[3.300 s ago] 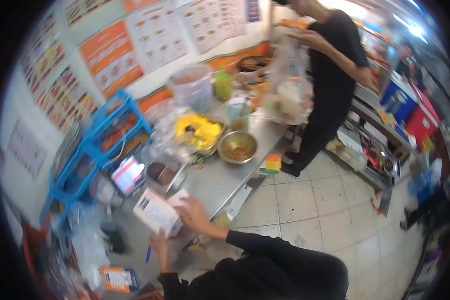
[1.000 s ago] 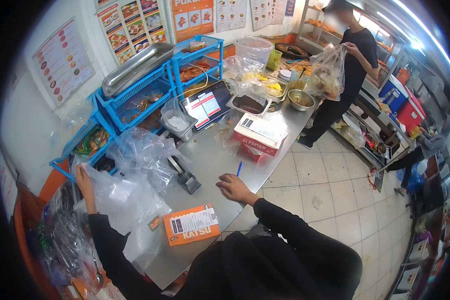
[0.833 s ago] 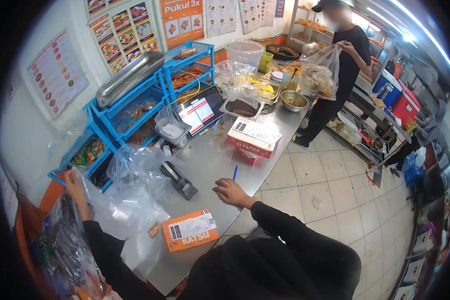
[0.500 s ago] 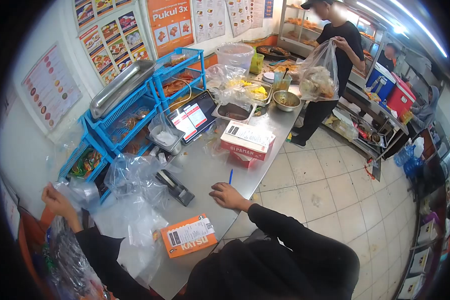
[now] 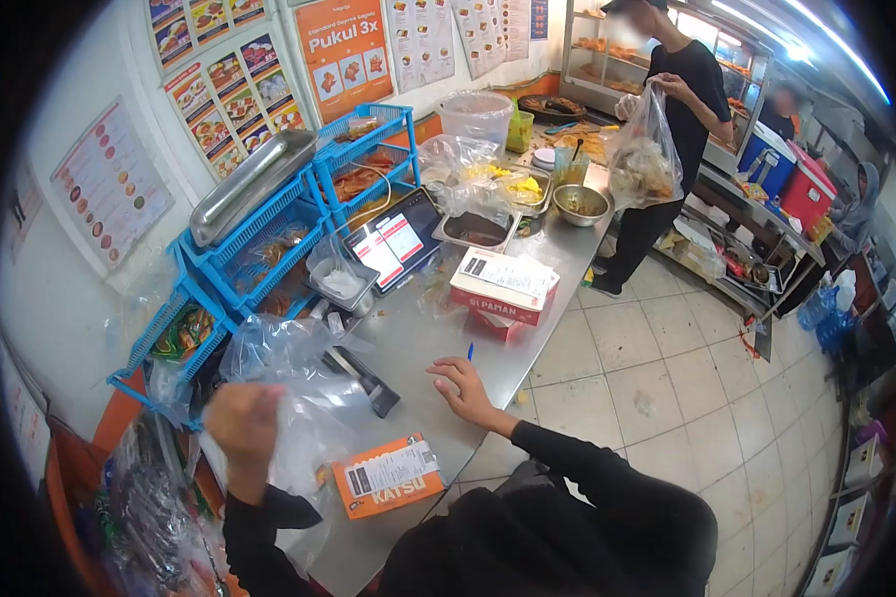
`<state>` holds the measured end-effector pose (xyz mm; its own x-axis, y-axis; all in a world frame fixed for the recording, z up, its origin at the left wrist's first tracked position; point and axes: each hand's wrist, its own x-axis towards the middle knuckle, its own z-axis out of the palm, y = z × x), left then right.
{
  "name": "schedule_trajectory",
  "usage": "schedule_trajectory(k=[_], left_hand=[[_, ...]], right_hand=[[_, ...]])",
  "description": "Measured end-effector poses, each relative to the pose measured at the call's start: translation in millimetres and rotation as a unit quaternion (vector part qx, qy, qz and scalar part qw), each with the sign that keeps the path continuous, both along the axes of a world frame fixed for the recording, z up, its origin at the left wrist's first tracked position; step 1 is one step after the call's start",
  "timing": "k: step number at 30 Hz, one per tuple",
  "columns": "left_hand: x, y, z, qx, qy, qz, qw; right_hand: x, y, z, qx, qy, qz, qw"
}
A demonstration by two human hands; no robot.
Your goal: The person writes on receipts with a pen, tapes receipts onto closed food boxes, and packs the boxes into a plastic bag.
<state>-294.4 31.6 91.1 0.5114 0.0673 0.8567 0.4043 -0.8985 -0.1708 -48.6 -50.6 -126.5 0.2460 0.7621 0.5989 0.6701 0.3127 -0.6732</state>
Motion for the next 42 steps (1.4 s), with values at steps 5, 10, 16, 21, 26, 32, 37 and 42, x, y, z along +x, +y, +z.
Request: schedule_trajectory(k=[5, 10, 16, 21, 26, 32, 37, 42], left_hand=[[52.2, -35.4, -10.9, -0.13, 0.1, -0.063, 0.985], [82.4, -52.3, -20.4, -0.2, 0.12, -0.166, 0.958], [90.8, -25.4, -7.3, -0.449, 0.341, -0.251, 0.787], [107.9, -8.0, -47.8, -0.579, 0.642, -0.363, 0.346], [124.4, -93.2, -107.8, -0.815, 0.121, -0.548, 0.143], [213.9, -163.2, -131.6, -0.861, -0.034, -0.472, 0.187], [247.5, -215.0, -129.1, -0.838, -0.02, -0.458, 0.295], [305.5, -253.1, -168.4, -0.858, -0.243, -0.446, -0.079]], right_hand=[[-28.6, -20.7, 128.8, 0.074, 0.232, 0.233, 0.942], [-31.0, -44.3, 156.1, -0.24, -0.072, 0.266, 0.931], [-1.0, -75.7, 147.9, -0.172, 0.016, 0.239, 0.956], [26.4, -97.0, 132.6, -0.192, 0.079, 0.316, 0.926], [54.3, -128.4, 133.1, -0.14, 0.344, 0.223, 0.901], [126.0, -196.5, 86.0, -0.146, 0.501, 0.127, 0.844], [167.1, -260.1, 78.3, -0.116, 0.512, -0.006, 0.851], [184.6, -297.6, 65.6, 0.014, 0.554, -0.065, 0.83]])
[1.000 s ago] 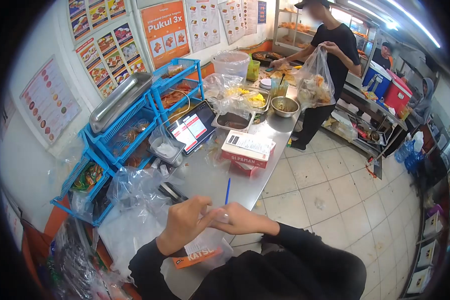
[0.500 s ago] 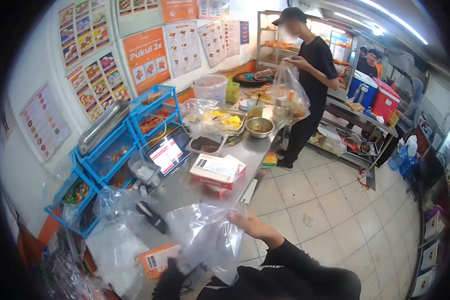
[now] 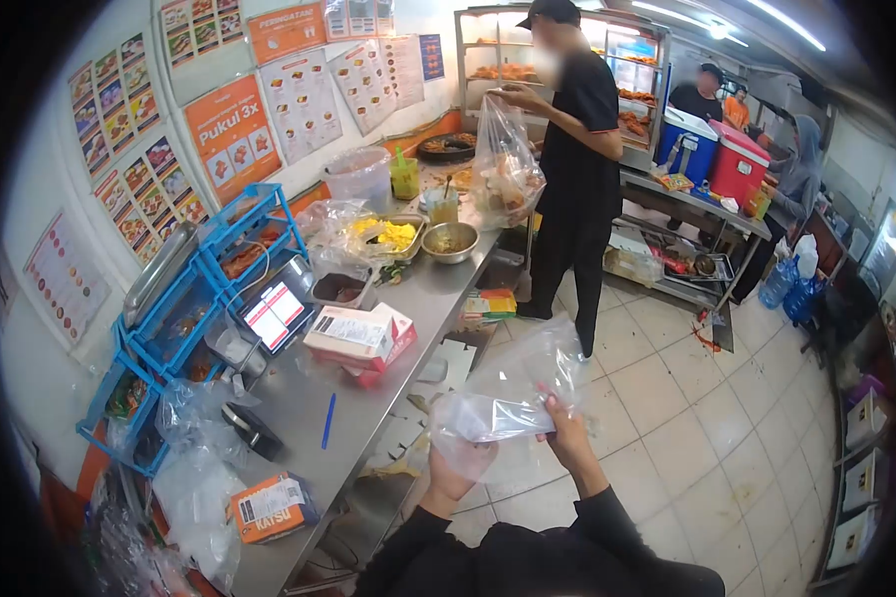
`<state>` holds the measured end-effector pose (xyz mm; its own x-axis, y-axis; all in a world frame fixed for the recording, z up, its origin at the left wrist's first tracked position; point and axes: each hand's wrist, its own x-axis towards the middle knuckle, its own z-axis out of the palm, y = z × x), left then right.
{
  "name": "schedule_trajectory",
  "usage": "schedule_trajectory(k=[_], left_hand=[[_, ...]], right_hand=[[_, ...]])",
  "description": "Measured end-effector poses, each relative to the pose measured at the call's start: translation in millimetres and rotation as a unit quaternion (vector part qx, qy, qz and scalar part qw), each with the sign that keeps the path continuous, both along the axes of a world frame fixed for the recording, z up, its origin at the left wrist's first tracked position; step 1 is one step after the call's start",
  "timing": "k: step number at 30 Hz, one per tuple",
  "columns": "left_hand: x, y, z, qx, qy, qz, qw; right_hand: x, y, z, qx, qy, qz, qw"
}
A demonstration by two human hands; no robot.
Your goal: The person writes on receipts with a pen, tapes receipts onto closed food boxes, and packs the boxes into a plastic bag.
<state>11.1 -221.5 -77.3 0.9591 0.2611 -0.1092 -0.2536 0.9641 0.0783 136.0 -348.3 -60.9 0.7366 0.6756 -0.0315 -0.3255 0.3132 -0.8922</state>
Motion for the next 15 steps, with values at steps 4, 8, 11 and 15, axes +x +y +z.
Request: schedule_trajectory(k=[4, 8, 11, 15], left_hand=[[23.8, 1.0, -58.3, -0.164, -0.146, -0.09, 0.971], [17.0, 9.1, -56.8, -0.007, 0.034, -0.051, 0.998], [8.5, 37.0, -72.1, 0.171, 0.169, -0.048, 0.97], [-9.4, 55.1, -100.7, 0.3, 0.231, 0.051, 0.924]], right_hand=[[11.2, -30.9, 3.2, 0.012, 0.002, -0.057, 0.998], [20.2, -50.7, -4.5, 0.0, -0.006, -0.054, 0.999], [25.0, -58.2, -12.5, -0.028, -0.044, -0.061, 0.997], [25.5, -63.6, -16.6, -0.063, -0.049, -0.027, 0.996]])
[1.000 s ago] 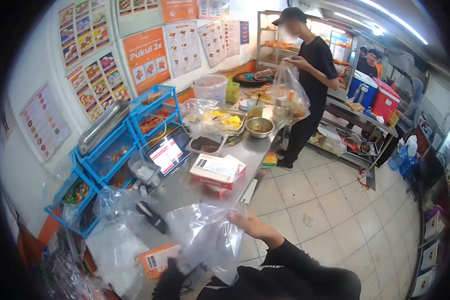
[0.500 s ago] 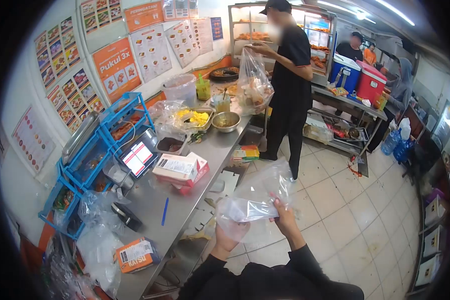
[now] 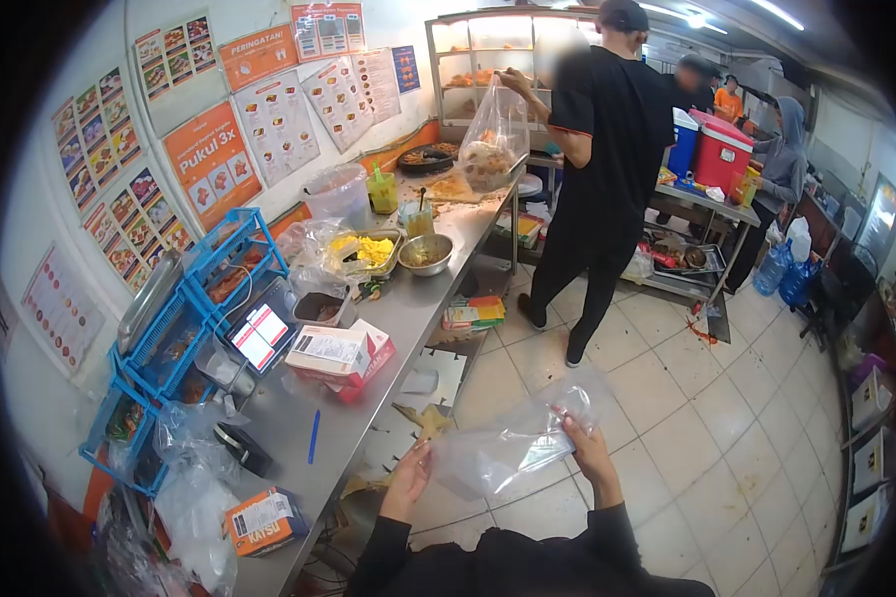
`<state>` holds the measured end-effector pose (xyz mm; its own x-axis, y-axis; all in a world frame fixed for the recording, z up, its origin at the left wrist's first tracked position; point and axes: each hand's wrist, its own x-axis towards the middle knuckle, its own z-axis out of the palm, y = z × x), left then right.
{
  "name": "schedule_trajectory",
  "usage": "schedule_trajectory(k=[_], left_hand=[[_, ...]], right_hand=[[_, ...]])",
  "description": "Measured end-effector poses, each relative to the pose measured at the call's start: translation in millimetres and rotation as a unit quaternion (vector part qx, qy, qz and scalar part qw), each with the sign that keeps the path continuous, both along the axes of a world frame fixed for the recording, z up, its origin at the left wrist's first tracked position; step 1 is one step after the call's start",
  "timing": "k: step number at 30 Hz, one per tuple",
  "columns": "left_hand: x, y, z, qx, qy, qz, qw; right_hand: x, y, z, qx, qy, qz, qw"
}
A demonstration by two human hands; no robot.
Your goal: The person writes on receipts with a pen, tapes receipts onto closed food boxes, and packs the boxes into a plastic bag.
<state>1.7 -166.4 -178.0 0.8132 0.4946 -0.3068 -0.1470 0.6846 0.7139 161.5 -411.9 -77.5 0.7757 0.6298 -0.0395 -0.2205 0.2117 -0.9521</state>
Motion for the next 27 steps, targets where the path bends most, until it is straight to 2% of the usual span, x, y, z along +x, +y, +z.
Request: schedule_trajectory(k=[2, 4, 5, 6, 8, 10, 11, 13, 14, 15, 17, 19, 20, 21, 22, 23, 24, 25, 26, 27], left_hand=[[-9.6, -2.3, -10.2, -0.025, -0.007, 0.013, 1.0], [-22.9, -8.3, -29.5, -0.121, 0.061, -0.034, 0.99], [-29.3, -12.9, -34.5, -0.152, 0.083, -0.05, 0.984], [-37.0, -20.6, -39.5, -0.215, 0.046, -0.125, 0.967], [-39.8, -30.6, -46.3, -0.274, 0.008, -0.2, 0.941], [-39.8, -38.3, -52.3, -0.5, -0.088, -0.22, 0.833], [-40.3, -36.7, -57.9, -0.5, -0.089, -0.218, 0.833], [-37.9, -34.2, -64.6, -0.462, -0.071, -0.214, 0.858], [-36.2, -35.9, -63.4, -0.45, -0.066, -0.213, 0.865], [-33.0, -37.5, -62.4, -0.341, 0.032, -0.138, 0.929], [-24.7, -44.3, -45.3, -0.224, 0.131, -0.061, 0.964], [-16.3, -51.0, -24.9, -0.208, 0.103, 0.01, 0.973], [-12.8, -53.4, -20.8, -0.199, 0.089, 0.046, 0.975], [-11.3, -55.4, -24.9, -0.2, 0.087, 0.044, 0.975], [-10.8, -57.3, -32.3, -0.1, 0.087, 0.083, 0.988], [-7.4, -59.3, -30.5, 0.001, 0.084, 0.121, 0.989], [-3.7, -61.5, -28.1, 0.002, 0.08, 0.121, 0.989], [0.1, -68.2, -12.9, 0.049, 0.098, 0.079, 0.991], [5.5, -74.2, -3.0, 0.095, 0.117, 0.036, 0.988], [11.3, -79.1, -0.7, 0.096, 0.118, 0.036, 0.988]], right_hand=[[-0.9, -0.5, 0.1, -0.013, -0.004, 0.033, 0.999], [-0.1, 0.0, 0.7, -0.059, -0.1, 0.037, 0.993], [0.8, -0.4, -0.6, -0.057, -0.1, 0.036, 0.993], [1.3, -1.6, -2.9, -0.066, -0.1, 0.039, 0.992], [4.9, -5.0, -6.1, -0.074, -0.101, 0.04, 0.991], [10.3, -11.8, -9.6, -0.096, -0.116, 0.074, 0.986], [13.3, -15.3, -13.2, -0.096, -0.116, 0.076, 0.986], [20.0, -20.5, -21.6, -0.091, -0.036, 0.111, 0.989], [21.7, -22.8, -22.2, -0.094, -0.036, 0.112, 0.989], [23.3, -25.3, -22.3, -0.097, -0.043, 0.125, 0.986], [26.2, -29.4, -25.7, -0.103, -0.05, 0.137, 0.984], [32.4, -29.6, -37.3, -0.288, 0.022, 0.093, 0.953], [35.0, -28.8, -55.7, -0.289, 0.021, 0.091, 0.953], [34.9, -28.6, -83.8, -0.349, -0.059, -0.068, 0.933], [33.4, -29.6, -102.2, -0.396, -0.138, -0.224, 0.88], [31.8, -29.8, -108.9, -0.395, -0.141, -0.226, 0.88], [31.0, -27.2, -115.2, -0.355, -0.222, -0.278, 0.865], [30.0, -21.9, -115.3, -0.311, -0.3, -0.327, 0.841], [27.8, -15.4, -115.2, -0.282, -0.256, -0.226, 0.897], [16.8, -6.0, -96.8, -0.291, -0.252, -0.102, 0.917]])
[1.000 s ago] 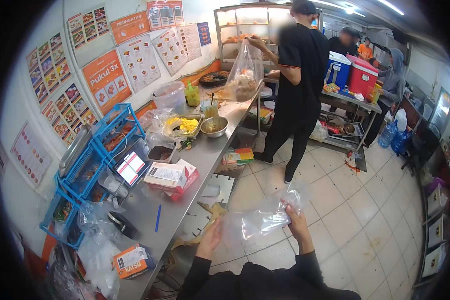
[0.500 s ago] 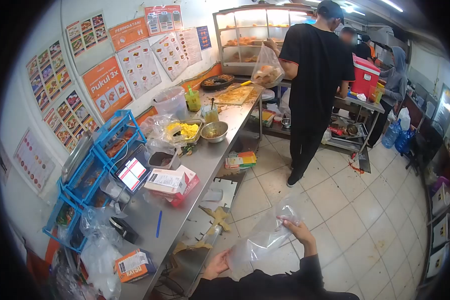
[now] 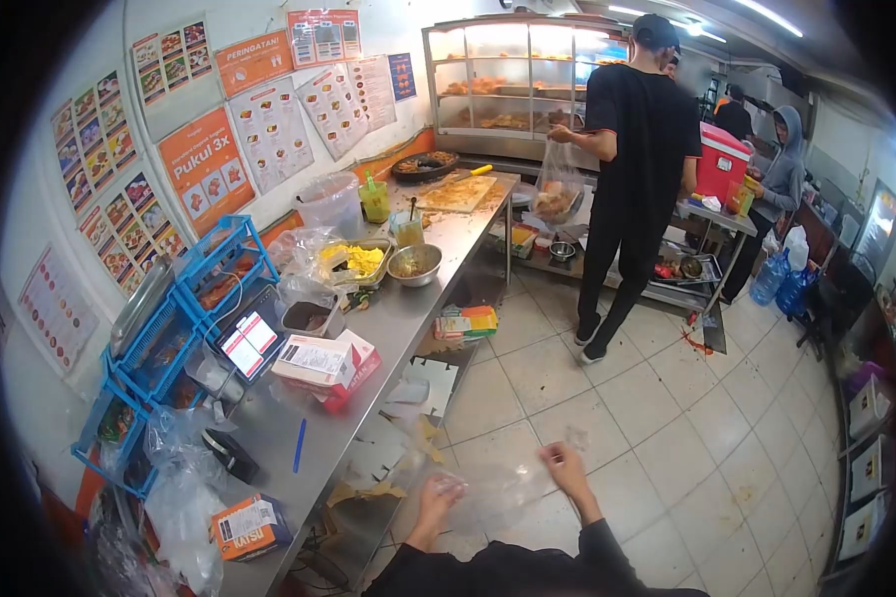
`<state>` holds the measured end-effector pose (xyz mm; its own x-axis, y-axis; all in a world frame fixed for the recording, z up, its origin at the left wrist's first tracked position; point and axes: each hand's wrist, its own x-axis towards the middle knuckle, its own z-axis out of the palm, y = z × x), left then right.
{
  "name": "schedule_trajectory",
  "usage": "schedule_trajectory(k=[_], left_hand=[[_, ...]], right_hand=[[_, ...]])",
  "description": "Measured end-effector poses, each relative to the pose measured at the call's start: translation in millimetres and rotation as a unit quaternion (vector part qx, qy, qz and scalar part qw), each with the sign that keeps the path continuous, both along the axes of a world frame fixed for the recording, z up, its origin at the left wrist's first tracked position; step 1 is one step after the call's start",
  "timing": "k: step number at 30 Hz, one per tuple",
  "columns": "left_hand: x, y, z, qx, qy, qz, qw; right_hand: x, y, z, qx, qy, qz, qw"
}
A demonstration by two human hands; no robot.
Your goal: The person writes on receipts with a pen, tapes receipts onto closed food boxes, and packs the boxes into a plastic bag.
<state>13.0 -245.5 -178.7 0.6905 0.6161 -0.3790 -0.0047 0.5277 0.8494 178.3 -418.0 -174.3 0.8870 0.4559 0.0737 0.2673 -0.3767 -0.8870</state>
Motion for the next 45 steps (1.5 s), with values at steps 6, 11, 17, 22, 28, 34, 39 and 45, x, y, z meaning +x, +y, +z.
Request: schedule_trajectory(k=[6, 11, 17, 22, 28, 34, 39, 45], left_hand=[[25.2, -32.0, -9.7, 0.109, 0.066, -0.27, 0.954], [18.0, -8.7, 11.3, -0.038, -0.027, 0.052, 0.998], [-18.1, 30.7, 52.4, 0.194, -0.089, 0.013, 0.977], [-15.9, 19.9, 41.7, 0.325, -0.029, 0.067, 0.943], [-13.1, 10.9, 51.3, 0.45, -0.026, 0.112, 0.886], [-51.0, -31.3, 71.6, 0.382, 0.107, -0.062, 0.916], [-88.6, -42.4, 70.9, 0.388, 0.075, -0.079, 0.915], [-167.1, -29.3, 107.7, 0.5, 0.053, 0.157, 0.85]], right_hand=[[-38.9, 40.8, -0.6, -0.07, 0.241, 0.341, 0.906], [-6.8, 10.6, -8.9, -0.098, 0.091, 0.25, 0.959], [60.0, -32.5, -2.5, -0.133, -0.19, 0.032, 0.972], [77.4, -19.6, -5.9, -0.106, -0.084, 0.079, 0.988], [22.7, 32.5, -20.6, 0.138, 0.683, 0.329, 0.638], [-93.1, 108.2, 31.2, 0.192, 0.627, 0.381, 0.652], [-108.6, 161.8, 14.1, 0.303, 0.574, 0.389, 0.653], [-67.8, 208.1, 70.8, 0.359, 0.504, 0.38, 0.688]])
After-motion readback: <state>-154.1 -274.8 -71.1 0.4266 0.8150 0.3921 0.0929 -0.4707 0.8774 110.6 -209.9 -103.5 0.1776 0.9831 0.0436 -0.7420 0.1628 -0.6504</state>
